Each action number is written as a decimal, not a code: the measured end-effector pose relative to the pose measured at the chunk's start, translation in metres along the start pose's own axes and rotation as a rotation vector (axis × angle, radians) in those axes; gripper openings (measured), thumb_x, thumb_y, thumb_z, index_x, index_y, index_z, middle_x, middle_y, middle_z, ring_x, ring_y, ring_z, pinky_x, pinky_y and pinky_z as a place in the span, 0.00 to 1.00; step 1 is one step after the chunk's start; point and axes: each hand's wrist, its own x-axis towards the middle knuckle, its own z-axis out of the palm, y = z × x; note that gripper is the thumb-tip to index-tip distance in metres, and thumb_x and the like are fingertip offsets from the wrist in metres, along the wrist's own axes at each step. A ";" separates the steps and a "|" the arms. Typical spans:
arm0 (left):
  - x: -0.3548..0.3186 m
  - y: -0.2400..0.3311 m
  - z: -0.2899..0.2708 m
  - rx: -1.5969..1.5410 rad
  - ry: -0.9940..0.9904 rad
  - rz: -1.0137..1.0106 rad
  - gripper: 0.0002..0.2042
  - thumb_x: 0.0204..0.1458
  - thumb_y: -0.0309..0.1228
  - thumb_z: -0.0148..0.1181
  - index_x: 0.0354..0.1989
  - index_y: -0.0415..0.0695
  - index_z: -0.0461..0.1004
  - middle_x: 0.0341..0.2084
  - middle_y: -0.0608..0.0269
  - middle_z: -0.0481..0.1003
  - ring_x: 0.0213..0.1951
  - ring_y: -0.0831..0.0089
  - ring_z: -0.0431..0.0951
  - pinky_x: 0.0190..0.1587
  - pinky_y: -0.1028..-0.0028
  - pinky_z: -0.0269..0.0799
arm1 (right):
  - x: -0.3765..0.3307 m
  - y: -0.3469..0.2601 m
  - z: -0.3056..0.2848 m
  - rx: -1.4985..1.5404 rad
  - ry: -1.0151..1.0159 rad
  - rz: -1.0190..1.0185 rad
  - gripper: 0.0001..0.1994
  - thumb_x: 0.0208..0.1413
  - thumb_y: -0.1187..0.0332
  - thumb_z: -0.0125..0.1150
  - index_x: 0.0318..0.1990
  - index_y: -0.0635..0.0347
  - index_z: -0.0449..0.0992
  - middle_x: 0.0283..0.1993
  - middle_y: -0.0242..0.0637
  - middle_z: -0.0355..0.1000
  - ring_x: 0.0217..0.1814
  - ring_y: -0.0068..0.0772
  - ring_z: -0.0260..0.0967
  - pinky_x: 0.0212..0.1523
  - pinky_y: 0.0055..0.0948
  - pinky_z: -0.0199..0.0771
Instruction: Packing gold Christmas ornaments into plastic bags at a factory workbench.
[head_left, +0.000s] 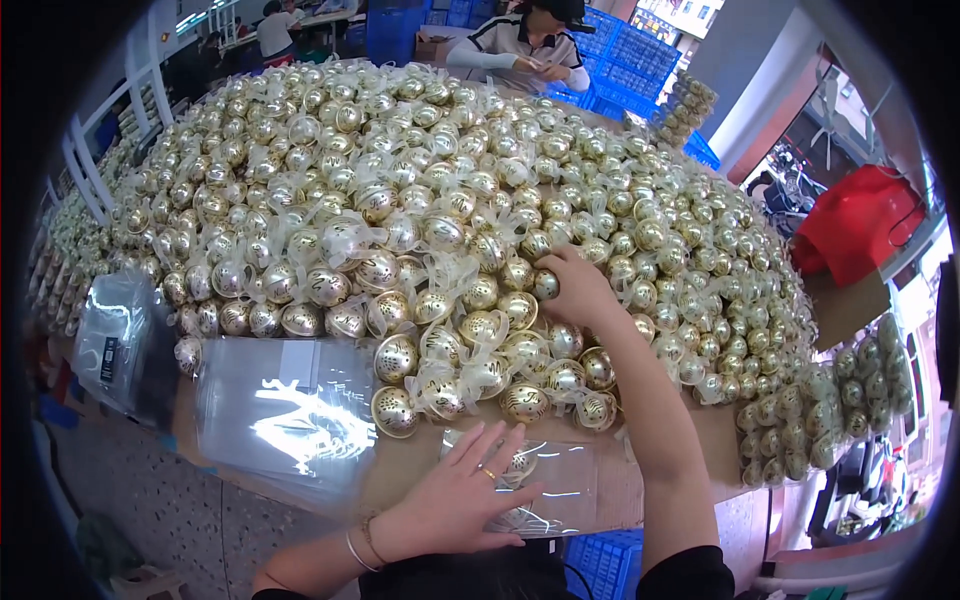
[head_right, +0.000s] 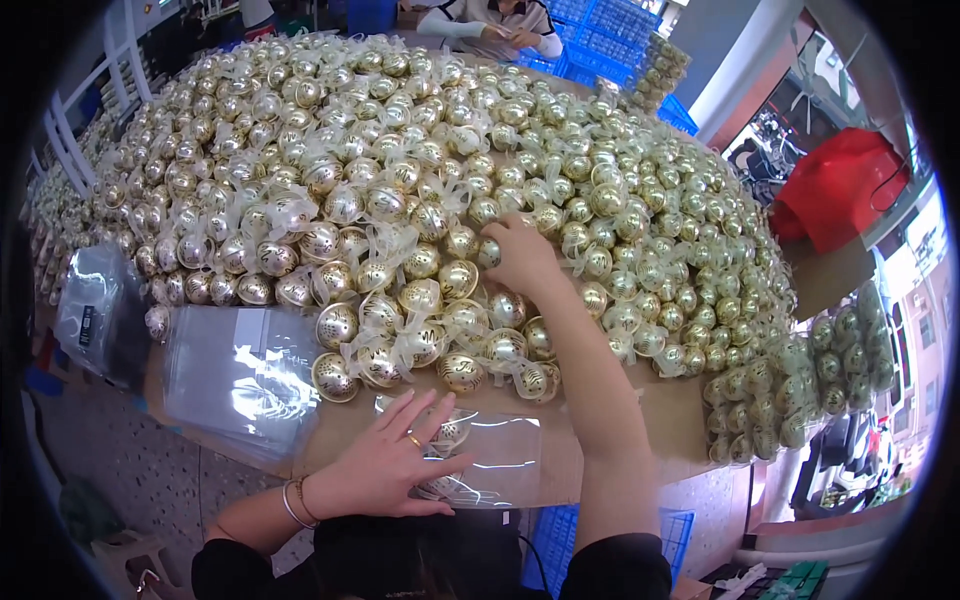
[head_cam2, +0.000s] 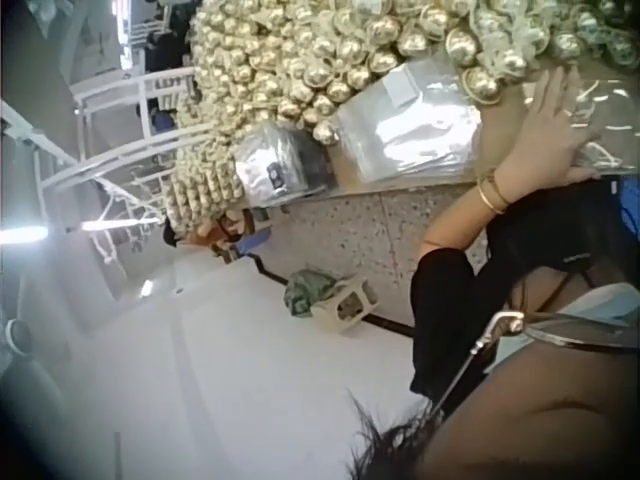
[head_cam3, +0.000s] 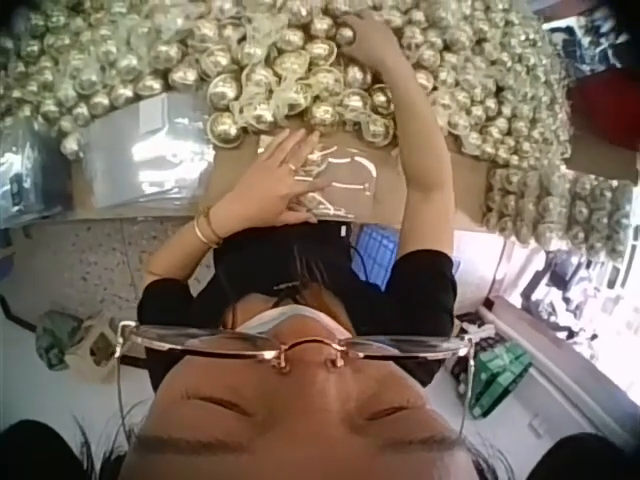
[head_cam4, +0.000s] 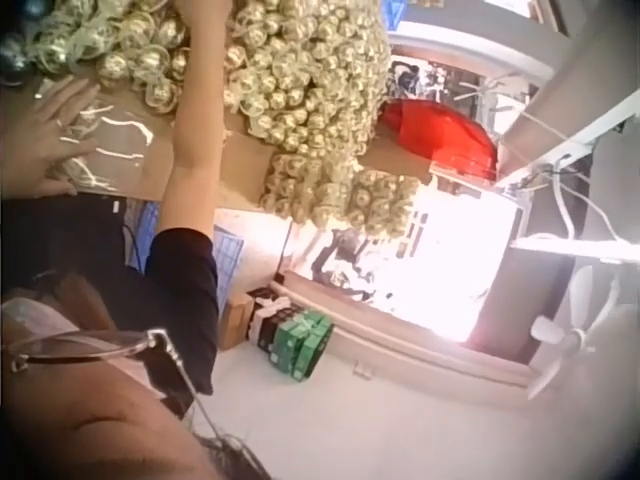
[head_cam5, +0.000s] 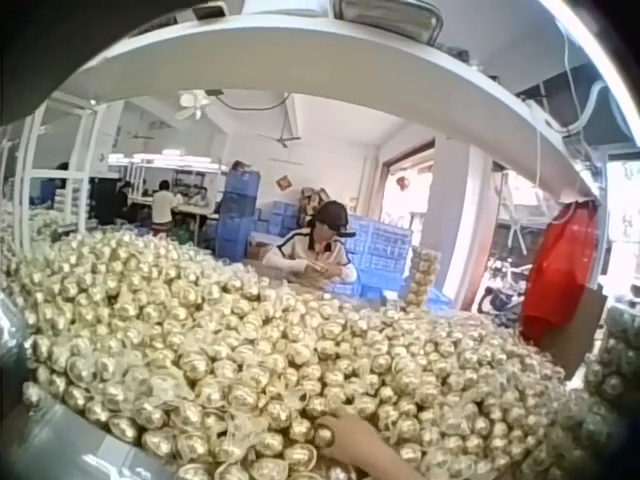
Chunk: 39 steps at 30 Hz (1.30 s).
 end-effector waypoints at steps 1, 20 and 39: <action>0.000 0.000 0.001 0.003 -0.006 0.000 0.30 0.47 0.59 0.56 0.58 0.62 0.68 0.64 0.37 0.50 0.65 0.40 0.49 0.66 0.49 0.43 | 0.002 0.003 -0.003 -0.009 -0.002 -0.010 0.28 0.40 0.64 0.68 0.52 0.60 0.68 0.50 0.44 0.69 0.50 0.41 0.69 0.51 0.35 0.70; -0.117 0.010 -0.018 -1.794 0.440 -0.375 0.25 0.48 0.32 0.62 0.53 0.33 0.63 0.38 0.41 0.74 0.30 0.56 0.79 0.29 0.66 0.80 | -0.044 -0.114 -0.074 0.521 0.028 -0.002 0.23 0.46 0.66 0.68 0.50 0.63 0.71 0.48 0.43 0.70 0.53 0.36 0.66 0.48 0.35 0.70; -0.354 -0.041 0.258 -1.951 1.174 -1.341 0.16 0.55 0.49 0.49 0.40 0.52 0.73 0.29 0.58 0.78 0.23 0.67 0.78 0.19 0.74 0.69 | 0.023 0.016 0.001 0.764 0.478 0.438 0.20 0.52 0.61 0.61 0.51 0.55 0.68 0.42 0.34 0.71 0.40 0.25 0.71 0.34 0.26 0.73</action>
